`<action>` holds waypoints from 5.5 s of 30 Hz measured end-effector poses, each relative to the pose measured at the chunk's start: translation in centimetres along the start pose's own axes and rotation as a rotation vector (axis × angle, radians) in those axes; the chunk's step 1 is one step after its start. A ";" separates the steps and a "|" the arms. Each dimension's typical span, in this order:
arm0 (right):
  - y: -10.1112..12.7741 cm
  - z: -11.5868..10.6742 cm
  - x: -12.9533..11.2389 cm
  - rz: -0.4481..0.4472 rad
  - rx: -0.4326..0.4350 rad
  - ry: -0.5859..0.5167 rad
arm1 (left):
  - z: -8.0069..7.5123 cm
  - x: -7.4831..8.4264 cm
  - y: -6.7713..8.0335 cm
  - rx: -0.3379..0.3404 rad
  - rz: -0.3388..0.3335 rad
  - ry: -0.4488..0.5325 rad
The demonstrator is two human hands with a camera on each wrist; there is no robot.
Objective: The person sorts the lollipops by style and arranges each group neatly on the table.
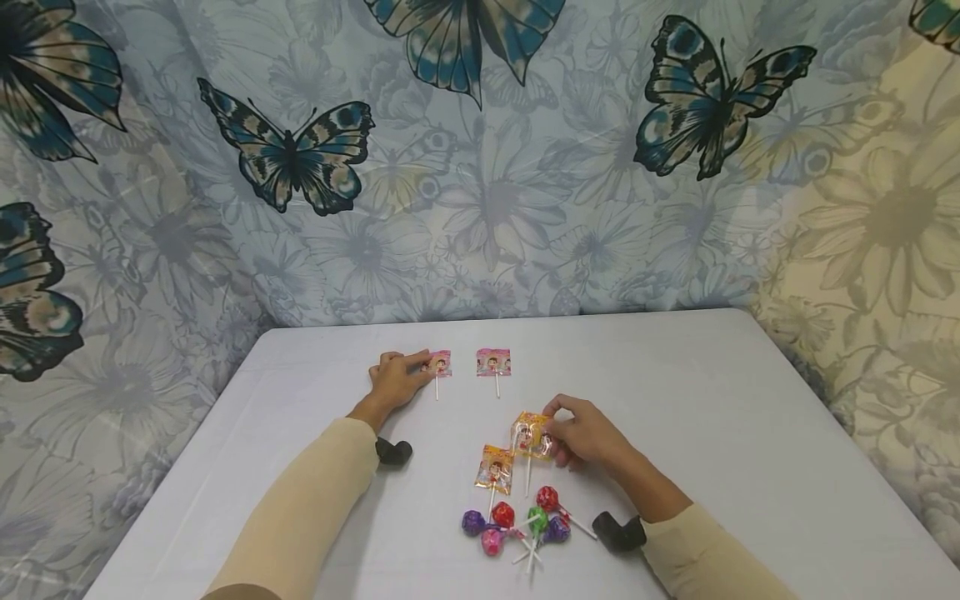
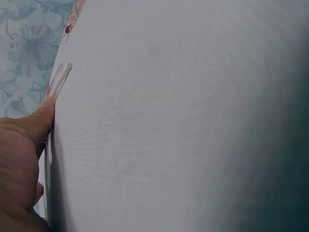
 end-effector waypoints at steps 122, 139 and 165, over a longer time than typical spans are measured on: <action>-13.8 -5.6 -3.8 0.036 0.178 0.555 | -0.1 -0.3 -0.3 0.005 0.007 0.018; -13.6 -4.9 -3.8 -0.074 0.144 0.590 | 0.0 -0.4 -0.2 0.013 0.004 0.028; -7.0 -3.4 -1.9 -0.161 0.130 0.273 | -0.2 -0.2 0.2 0.012 -0.003 0.028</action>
Point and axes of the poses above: each hand's wrist, its own y-axis away from the middle knuckle, its own z-axis out of the palm, x = y × z, the point moved 7 cm from there along -y, towards the middle knuckle, and after that the axes turned 7 degrees about z, right-handed, at the moved point
